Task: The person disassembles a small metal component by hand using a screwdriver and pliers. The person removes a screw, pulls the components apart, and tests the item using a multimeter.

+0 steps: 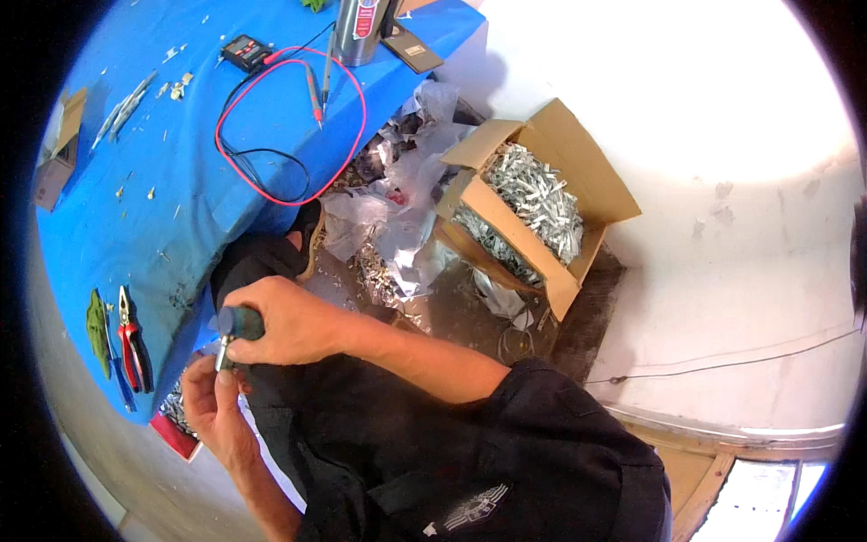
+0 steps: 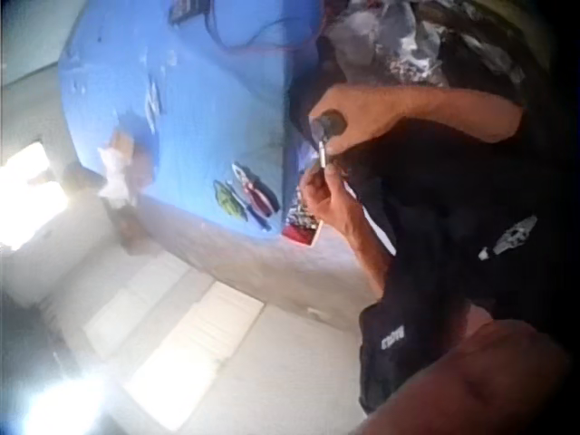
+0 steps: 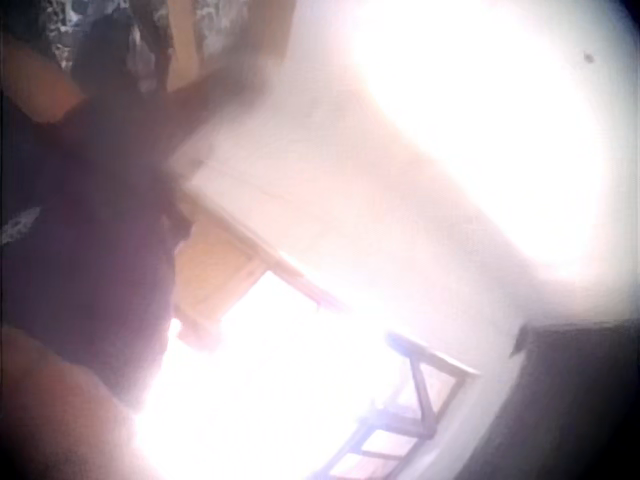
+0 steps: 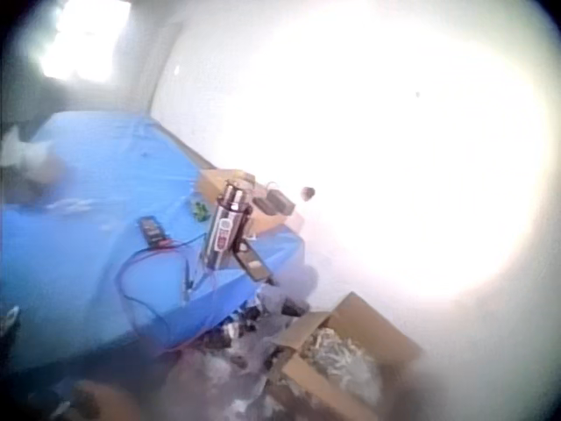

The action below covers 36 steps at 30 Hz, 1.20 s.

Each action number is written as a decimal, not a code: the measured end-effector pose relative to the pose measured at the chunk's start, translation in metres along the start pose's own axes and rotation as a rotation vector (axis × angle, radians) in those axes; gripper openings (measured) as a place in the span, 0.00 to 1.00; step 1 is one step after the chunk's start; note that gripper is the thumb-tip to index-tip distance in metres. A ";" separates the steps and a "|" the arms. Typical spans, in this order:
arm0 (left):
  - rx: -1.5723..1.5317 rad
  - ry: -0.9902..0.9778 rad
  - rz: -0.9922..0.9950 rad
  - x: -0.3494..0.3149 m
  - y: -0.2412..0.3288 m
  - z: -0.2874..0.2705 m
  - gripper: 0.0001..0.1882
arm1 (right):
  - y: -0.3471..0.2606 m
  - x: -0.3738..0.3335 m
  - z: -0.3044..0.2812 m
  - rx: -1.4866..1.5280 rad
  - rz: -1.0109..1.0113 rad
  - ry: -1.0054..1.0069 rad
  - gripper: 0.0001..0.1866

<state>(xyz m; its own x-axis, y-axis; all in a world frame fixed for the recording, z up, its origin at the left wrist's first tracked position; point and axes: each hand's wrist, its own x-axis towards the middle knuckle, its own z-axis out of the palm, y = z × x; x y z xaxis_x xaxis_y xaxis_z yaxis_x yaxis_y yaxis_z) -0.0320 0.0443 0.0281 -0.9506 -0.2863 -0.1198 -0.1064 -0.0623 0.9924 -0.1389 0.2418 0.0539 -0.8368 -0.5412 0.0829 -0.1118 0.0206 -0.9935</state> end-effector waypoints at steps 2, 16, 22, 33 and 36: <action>0.068 0.031 0.002 -0.003 -0.003 0.001 0.11 | 0.011 -0.003 -0.002 0.088 -0.046 0.003 0.11; -0.116 -0.024 -0.019 -0.006 0.028 0.030 0.17 | 0.002 0.003 -0.012 0.384 0.421 -0.095 0.13; 0.035 -0.004 0.114 -0.005 0.022 0.027 0.20 | 0.006 0.008 -0.009 0.370 0.430 -0.147 0.14; 0.134 0.062 0.067 -0.004 0.013 0.011 0.16 | 0.013 0.004 -0.039 -0.337 0.262 0.057 0.19; 0.113 0.108 0.038 -0.006 0.000 -0.001 0.15 | 0.020 -0.012 -0.078 -0.783 0.166 0.227 0.22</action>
<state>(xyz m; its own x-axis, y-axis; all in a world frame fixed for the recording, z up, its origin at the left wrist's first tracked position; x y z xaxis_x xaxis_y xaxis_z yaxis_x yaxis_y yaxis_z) -0.0261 0.0446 0.0283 -0.9184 -0.3876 -0.0790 -0.1091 0.0563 0.9924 -0.1729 0.3143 0.0392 -0.9535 -0.2990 0.0372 -0.2481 0.7091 -0.6600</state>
